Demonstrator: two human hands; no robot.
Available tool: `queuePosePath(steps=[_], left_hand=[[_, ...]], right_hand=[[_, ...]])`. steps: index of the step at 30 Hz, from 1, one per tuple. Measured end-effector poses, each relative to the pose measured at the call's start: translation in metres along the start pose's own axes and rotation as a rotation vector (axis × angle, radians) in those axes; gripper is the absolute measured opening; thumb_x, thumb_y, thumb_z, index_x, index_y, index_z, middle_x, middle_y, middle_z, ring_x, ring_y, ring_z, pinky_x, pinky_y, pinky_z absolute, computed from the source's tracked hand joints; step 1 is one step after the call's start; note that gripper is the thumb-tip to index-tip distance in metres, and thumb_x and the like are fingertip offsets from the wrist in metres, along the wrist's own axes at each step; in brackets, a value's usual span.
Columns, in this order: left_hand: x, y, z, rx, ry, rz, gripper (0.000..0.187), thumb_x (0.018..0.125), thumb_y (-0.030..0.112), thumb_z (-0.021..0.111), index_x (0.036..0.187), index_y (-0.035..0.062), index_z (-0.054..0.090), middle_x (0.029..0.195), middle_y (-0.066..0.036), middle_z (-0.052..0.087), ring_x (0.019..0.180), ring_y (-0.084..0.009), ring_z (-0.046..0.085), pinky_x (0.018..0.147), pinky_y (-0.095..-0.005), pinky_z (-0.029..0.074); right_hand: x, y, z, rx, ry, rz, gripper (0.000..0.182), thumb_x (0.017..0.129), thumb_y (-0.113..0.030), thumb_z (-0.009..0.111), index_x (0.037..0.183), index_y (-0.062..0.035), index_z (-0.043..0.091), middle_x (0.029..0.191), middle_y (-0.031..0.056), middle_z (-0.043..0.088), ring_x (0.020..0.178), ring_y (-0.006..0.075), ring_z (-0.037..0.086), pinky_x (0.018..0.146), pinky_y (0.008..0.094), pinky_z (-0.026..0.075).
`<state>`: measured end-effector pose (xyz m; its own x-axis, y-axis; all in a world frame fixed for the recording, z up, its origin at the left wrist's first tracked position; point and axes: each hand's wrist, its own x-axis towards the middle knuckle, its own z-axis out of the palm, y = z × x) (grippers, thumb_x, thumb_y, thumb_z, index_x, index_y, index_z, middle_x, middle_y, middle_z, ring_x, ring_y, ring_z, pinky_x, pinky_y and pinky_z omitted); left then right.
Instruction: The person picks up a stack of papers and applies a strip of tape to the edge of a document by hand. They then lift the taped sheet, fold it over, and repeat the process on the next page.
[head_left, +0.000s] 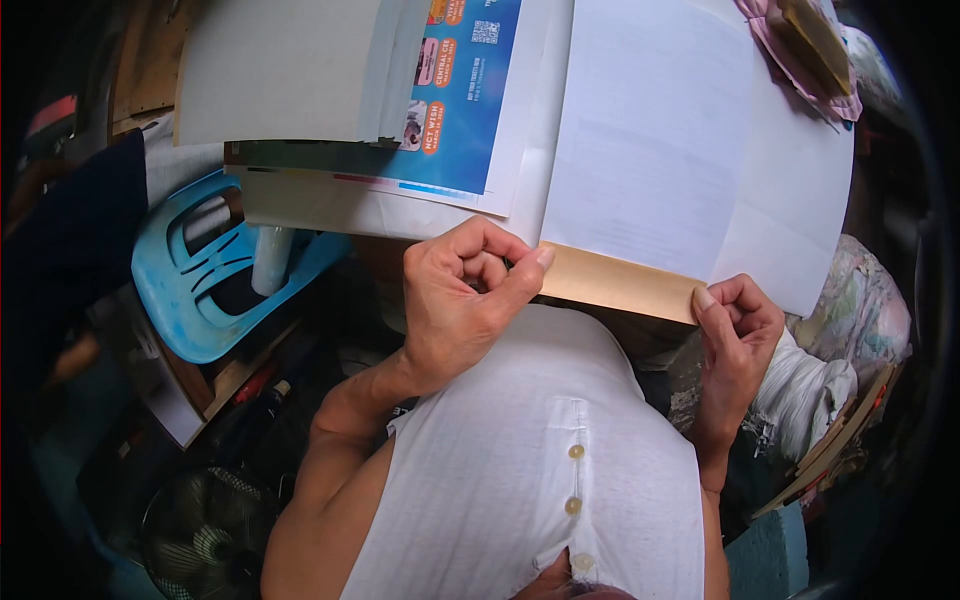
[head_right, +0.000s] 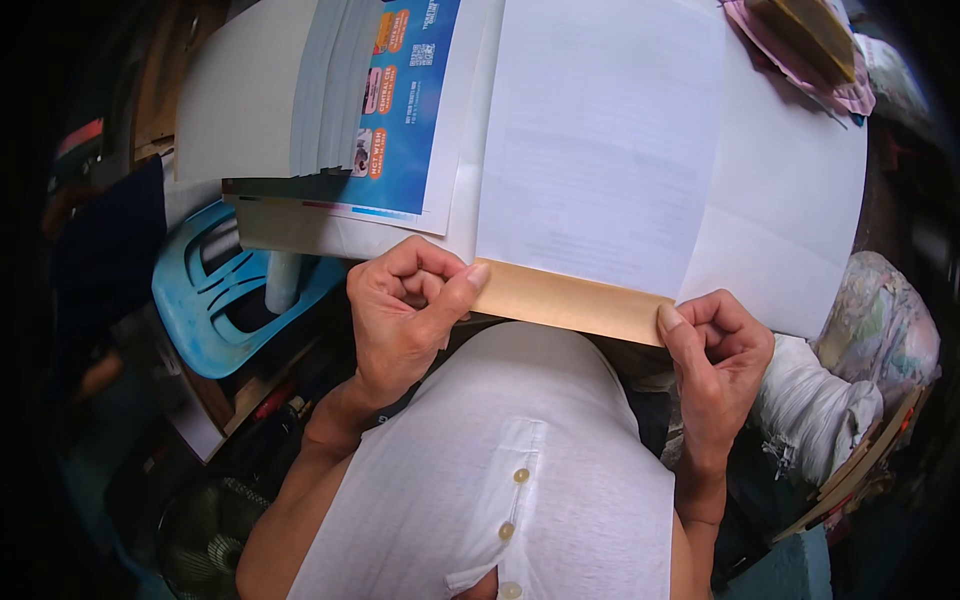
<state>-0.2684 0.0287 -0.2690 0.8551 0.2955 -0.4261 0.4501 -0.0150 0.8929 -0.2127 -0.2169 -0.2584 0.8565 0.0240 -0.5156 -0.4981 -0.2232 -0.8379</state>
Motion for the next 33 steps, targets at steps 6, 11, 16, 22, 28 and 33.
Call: queuePosePath(steps=[6,11,16,22,28,33], left_hand=[[0.000,0.000,0.001,-0.006,0.004,-0.011,0.014,0.090,0.004,0.074,0.080,-0.0010,0.066,0.051,0.007,0.051,0.048,0.0040,0.040,0.045,-0.0169,0.029],[0.000,0.001,0.001,-0.001,0.001,-0.017,0.014,0.090,0.005,0.073,0.080,-0.0011,0.066,0.051,0.007,0.052,0.048,0.0038,0.041,0.046,-0.0168,0.029],[0.000,0.002,0.001,-0.006,0.007,-0.023,0.014,0.090,0.005,0.073,0.080,-0.0008,0.066,0.051,0.007,0.051,0.048,0.0035,0.040,0.046,-0.0170,0.029],[0.002,0.001,0.001,0.026,-0.010,0.010,0.016,0.091,0.007,0.073,0.081,-0.0027,0.065,0.053,0.003,0.058,0.043,0.0021,0.045,0.041,-0.0165,0.031],[0.003,-0.004,0.002,0.061,0.001,0.045,0.016,0.090,0.006,0.072,0.080,-0.0020,0.063,0.052,0.003,0.056,0.043,0.0023,0.045,0.042,-0.0162,0.031],[0.004,-0.005,0.005,0.096,0.044,0.098,0.012,0.091,0.004,0.071,0.088,-0.0012,0.060,0.052,0.004,0.055,0.043,0.0016,0.045,0.042,-0.0165,0.031]], right_hand=[[0.000,0.000,0.000,0.004,-0.003,-0.008,0.020,0.091,-0.004,0.069,0.074,-0.0022,0.059,0.055,-0.0082,0.049,0.046,-0.0027,0.036,0.045,0.0181,0.020],[0.000,0.000,0.001,-0.008,0.001,-0.005,0.020,0.091,-0.004,0.069,0.074,-0.0024,0.059,0.055,-0.0083,0.049,0.046,-0.0028,0.035,0.045,0.0180,0.020],[0.000,0.000,0.001,-0.002,-0.003,-0.003,0.020,0.091,-0.005,0.069,0.074,-0.0026,0.059,0.054,-0.0077,0.049,0.044,-0.0025,0.036,0.043,0.0180,0.020],[0.001,-0.001,0.000,-0.012,0.001,-0.003,0.020,0.091,-0.006,0.068,0.073,-0.0027,0.059,0.054,-0.0073,0.049,0.043,-0.0022,0.036,0.042,0.0180,0.020],[0.002,0.001,0.000,0.016,-0.019,-0.022,0.021,0.091,-0.005,0.069,0.073,-0.0029,0.058,0.056,-0.0076,0.050,0.047,-0.0029,0.037,0.045,0.0175,0.021],[0.006,0.011,-0.003,-0.026,-0.014,-0.097,0.023,0.090,-0.005,0.071,0.071,-0.0029,0.058,0.058,-0.0086,0.051,0.051,-0.0034,0.035,0.048,0.0177,0.021]])
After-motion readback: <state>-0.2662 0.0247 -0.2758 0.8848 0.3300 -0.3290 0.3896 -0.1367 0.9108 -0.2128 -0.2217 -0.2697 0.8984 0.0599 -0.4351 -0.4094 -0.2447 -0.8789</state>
